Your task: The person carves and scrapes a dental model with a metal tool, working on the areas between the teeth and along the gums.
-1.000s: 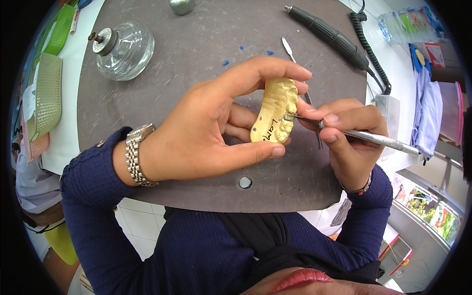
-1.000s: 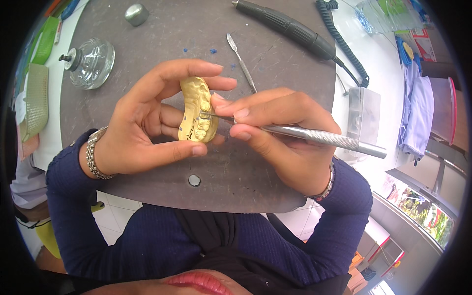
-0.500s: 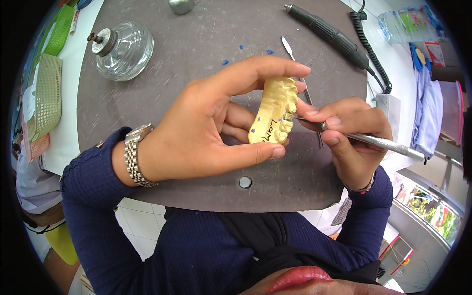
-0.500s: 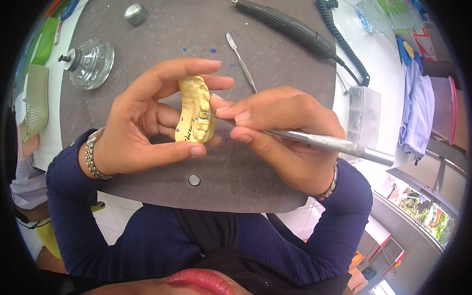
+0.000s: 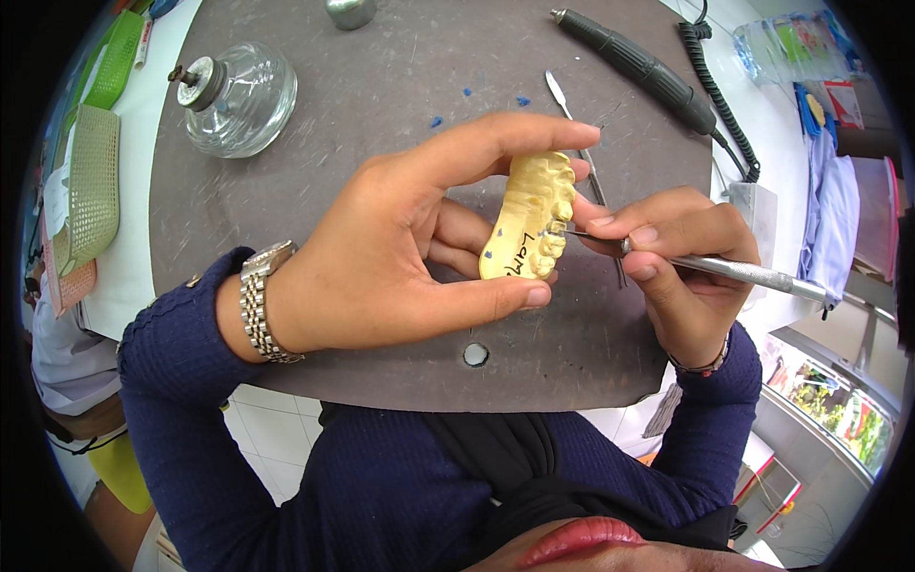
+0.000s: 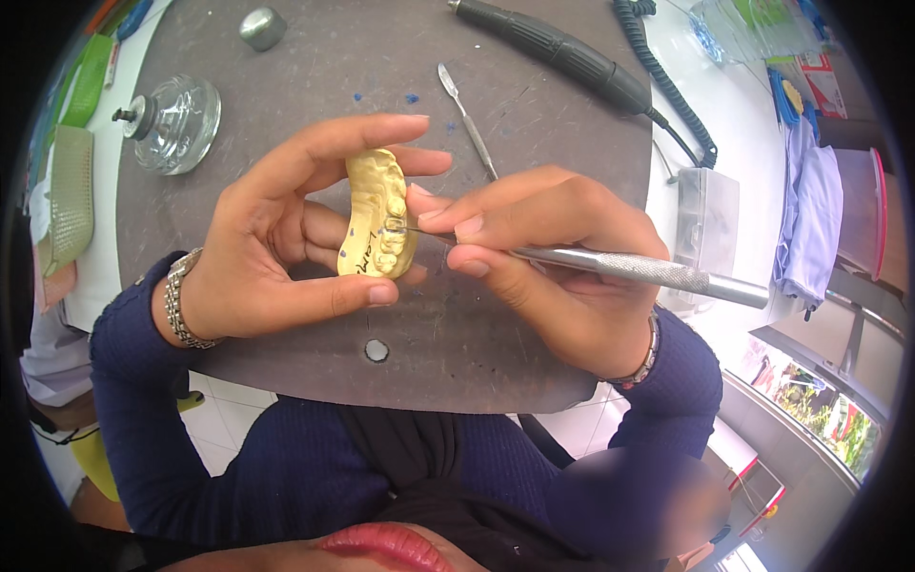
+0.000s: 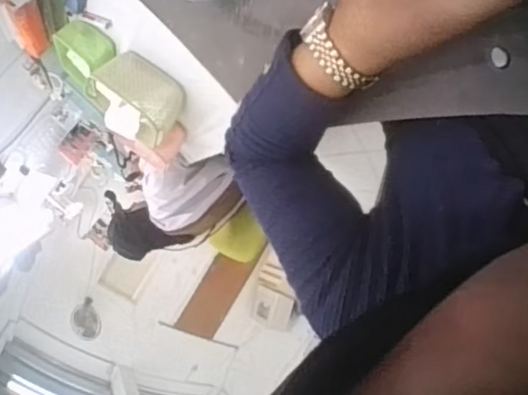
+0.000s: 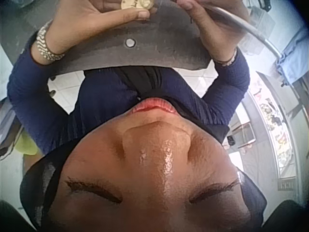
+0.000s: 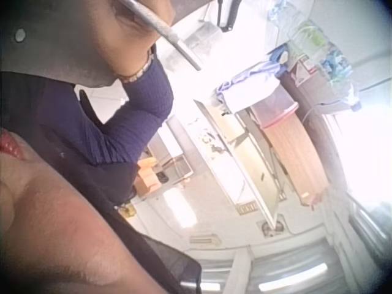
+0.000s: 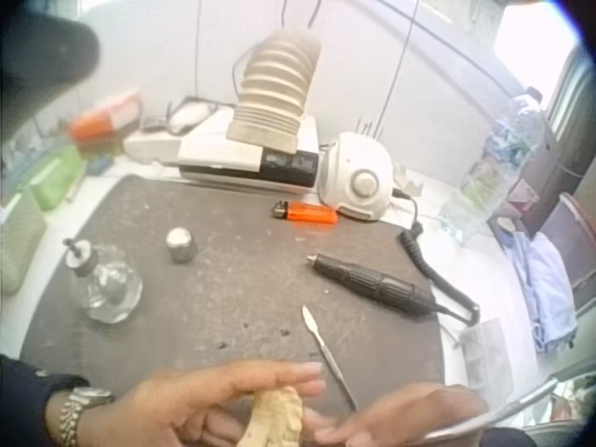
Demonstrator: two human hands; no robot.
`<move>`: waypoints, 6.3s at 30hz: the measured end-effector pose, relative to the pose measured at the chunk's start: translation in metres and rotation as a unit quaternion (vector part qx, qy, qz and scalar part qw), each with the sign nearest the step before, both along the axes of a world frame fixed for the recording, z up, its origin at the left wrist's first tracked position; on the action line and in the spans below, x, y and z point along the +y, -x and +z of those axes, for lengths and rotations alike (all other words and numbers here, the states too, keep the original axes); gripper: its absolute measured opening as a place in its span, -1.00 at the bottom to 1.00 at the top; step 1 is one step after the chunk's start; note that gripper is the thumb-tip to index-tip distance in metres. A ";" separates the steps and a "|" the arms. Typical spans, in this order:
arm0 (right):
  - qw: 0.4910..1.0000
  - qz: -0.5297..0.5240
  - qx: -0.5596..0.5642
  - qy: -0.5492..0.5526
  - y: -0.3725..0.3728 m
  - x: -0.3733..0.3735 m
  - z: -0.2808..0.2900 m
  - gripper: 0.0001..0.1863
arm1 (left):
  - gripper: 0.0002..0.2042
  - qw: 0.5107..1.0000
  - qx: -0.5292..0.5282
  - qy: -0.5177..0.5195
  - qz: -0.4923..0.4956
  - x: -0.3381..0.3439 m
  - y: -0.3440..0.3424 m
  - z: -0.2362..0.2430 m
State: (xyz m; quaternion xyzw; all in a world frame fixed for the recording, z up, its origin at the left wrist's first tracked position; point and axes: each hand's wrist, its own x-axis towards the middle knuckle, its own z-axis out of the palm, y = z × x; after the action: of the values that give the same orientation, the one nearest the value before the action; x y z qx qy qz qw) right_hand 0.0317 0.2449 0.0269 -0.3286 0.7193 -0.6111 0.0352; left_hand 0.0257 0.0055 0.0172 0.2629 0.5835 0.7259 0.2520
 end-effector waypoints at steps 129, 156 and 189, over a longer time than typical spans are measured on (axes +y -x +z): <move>0.982 -0.023 -0.163 0.089 0.006 -0.010 0.000 -0.83 | -0.20 0.999 -0.002 0.039 0.007 -0.003 0.004 0.007; 0.915 -0.131 0.248 -0.289 0.029 0.022 0.016 -0.68 | -0.33 0.995 0.084 0.051 0.025 0.004 0.012 -0.007; 0.829 -0.360 0.176 -0.390 -0.059 0.011 -0.183 -0.59 | -0.32 0.995 0.075 0.067 0.018 0.000 0.012 -0.010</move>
State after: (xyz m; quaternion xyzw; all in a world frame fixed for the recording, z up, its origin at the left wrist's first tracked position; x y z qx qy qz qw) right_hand 0.0903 0.2558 -0.1558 -0.1072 0.9592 -0.1805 -0.1895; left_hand 0.0135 0.0055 0.0076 0.2886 0.6529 0.6675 0.2119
